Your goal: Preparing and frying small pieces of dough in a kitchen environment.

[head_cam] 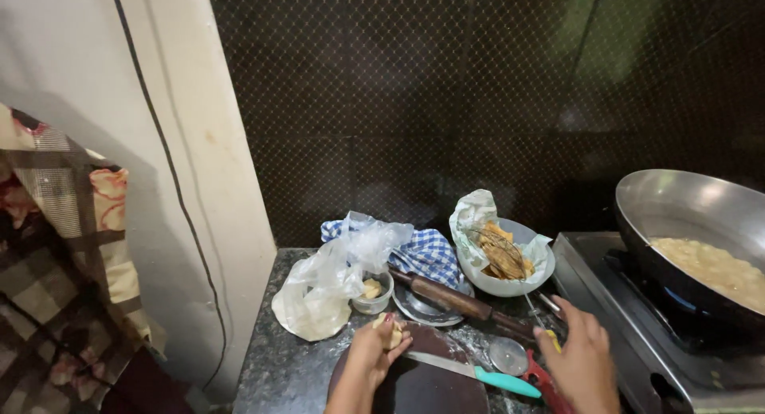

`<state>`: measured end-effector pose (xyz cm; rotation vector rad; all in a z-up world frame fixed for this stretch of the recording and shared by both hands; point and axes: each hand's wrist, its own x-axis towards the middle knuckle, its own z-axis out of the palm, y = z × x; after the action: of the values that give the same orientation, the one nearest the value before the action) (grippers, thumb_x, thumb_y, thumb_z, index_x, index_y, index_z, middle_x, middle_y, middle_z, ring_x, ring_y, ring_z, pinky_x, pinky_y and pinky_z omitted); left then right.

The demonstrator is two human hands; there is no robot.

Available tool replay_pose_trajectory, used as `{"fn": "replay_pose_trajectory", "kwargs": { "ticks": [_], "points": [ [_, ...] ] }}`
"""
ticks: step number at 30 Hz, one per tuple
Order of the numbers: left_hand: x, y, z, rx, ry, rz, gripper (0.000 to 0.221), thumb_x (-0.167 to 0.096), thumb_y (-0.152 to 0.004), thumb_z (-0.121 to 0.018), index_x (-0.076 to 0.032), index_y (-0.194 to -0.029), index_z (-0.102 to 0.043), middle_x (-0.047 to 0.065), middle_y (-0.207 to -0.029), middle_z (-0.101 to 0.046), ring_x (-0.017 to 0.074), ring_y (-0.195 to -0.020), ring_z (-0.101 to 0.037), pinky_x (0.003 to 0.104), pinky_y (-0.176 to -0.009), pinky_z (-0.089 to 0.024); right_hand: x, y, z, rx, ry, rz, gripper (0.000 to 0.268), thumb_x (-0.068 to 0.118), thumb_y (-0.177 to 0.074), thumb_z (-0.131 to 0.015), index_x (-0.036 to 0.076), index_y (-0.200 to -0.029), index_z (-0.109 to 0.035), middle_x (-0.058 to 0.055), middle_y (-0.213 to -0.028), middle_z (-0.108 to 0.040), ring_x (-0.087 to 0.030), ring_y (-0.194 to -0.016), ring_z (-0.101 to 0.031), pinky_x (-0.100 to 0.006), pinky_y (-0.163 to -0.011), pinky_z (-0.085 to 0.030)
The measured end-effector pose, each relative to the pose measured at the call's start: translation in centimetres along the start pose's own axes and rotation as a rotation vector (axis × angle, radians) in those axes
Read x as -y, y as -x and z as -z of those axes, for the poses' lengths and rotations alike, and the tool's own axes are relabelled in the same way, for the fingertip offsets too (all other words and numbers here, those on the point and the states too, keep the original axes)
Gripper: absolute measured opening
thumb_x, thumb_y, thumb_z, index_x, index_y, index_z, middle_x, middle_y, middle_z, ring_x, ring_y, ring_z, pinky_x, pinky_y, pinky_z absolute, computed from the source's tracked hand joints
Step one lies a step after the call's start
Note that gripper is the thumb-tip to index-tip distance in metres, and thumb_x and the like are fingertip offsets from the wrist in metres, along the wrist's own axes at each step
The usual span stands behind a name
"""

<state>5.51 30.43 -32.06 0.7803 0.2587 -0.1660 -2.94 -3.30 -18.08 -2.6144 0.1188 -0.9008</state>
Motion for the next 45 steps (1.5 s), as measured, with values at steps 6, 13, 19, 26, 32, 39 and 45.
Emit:
{"fn": "replay_pose_trajectory", "kwargs": {
  "ticks": [6, 13, 19, 26, 32, 39, 45],
  "points": [
    [-0.2, 7.6, -3.3, -0.153, -0.413, -0.099, 0.027, -0.029, -0.096, -0.064, -0.006, -0.102, -0.076, 0.007, -0.068, -0.071, 0.0167, -0.05, -0.053, 0.034, -0.047, -0.045, 6.5, 5.6, -5.1, 0.551, -0.706, -0.033, 0.066, 0.022, -0.077, -0.083, 0.019, -0.14, -0.063, -0.005, -0.117, -0.069, -0.014, -0.105, -0.066, -0.033, -0.082, -0.058],
    [1.6, 10.4, -3.7, -0.223, -1.173, -0.624, 0.029, -0.039, -0.088, -0.076, -0.013, -0.099, -0.082, 0.012, -0.072, -0.073, 0.0337, -0.07, -0.07, 0.044, -0.063, -0.055, 6.1, 8.7, -15.2, 0.91, -1.176, -0.103, 0.06, 0.011, -0.088, -0.074, 0.015, -0.144, -0.053, -0.007, -0.127, -0.073, -0.016, -0.107, -0.068, -0.031, -0.095, -0.053],
    [0.3, 11.8, -3.5, -0.183, -1.381, -0.796, 0.023, -0.032, -0.095, -0.064, -0.014, -0.105, -0.075, 0.014, -0.103, -0.073, 0.0388, -0.099, -0.065, 0.048, -0.084, -0.049, 12.8, 2.5, -9.1, 0.629, -0.646, 0.094, 0.05, 0.012, -0.082, -0.074, 0.014, -0.131, -0.066, -0.009, -0.121, -0.071, -0.022, -0.108, -0.07, -0.034, -0.096, -0.055],
    [2.7, 5.4, 3.5, -0.128, -0.81, -0.677, 0.034, -0.013, -0.093, -0.061, -0.006, -0.126, -0.069, 0.013, -0.118, -0.074, 0.0234, -0.111, -0.071, 0.033, -0.097, -0.053, 20.6, -4.2, -11.7, 0.571, -0.427, 0.384, 0.031, 0.02, -0.084, -0.07, 0.01, -0.112, -0.076, -0.017, -0.111, -0.071, -0.034, -0.107, -0.068, -0.042, -0.096, -0.052],
    [0.4, 8.3, 2.5, 0.005, -0.674, -0.555, 0.034, -0.01, -0.098, -0.058, -0.003, -0.131, -0.065, 0.011, -0.125, -0.076, 0.0186, -0.118, -0.07, 0.03, -0.103, -0.051, 23.8, -7.2, -21.7, 0.672, -0.263, 0.434, 0.026, 0.017, -0.084, -0.066, 0.012, -0.105, -0.081, -0.021, -0.107, -0.074, -0.037, -0.103, -0.071, -0.044, -0.097, -0.053],
    [-1.7, 10.4, 0.9, -0.004, -0.595, -0.459, 0.034, -0.008, -0.097, -0.058, -0.004, -0.131, -0.064, 0.01, -0.125, -0.075, 0.0174, -0.12, -0.069, 0.03, -0.104, -0.049, 26.1, -9.1, -25.8, 0.877, 0.213, 0.566, 0.031, 0.016, -0.083, -0.069, 0.001, -0.109, -0.075, -0.026, -0.112, -0.071, -0.039, -0.106, -0.072, -0.046, -0.093, -0.057],
    [-0.9, 10.1, 1.3, 0.005, -0.592, -0.485, 0.038, -0.001, -0.094, -0.057, -0.004, -0.131, -0.064, 0.01, -0.125, -0.073, 0.0185, -0.12, -0.068, 0.031, -0.104, -0.049, 25.6, -8.2, -28.0, 0.742, 0.243, 0.56, 0.024, 0.014, -0.088, -0.064, 0.006, -0.106, -0.078, -0.023, -0.111, -0.072, -0.039, -0.105, -0.072, -0.048, -0.089, -0.059]
  ]
}}
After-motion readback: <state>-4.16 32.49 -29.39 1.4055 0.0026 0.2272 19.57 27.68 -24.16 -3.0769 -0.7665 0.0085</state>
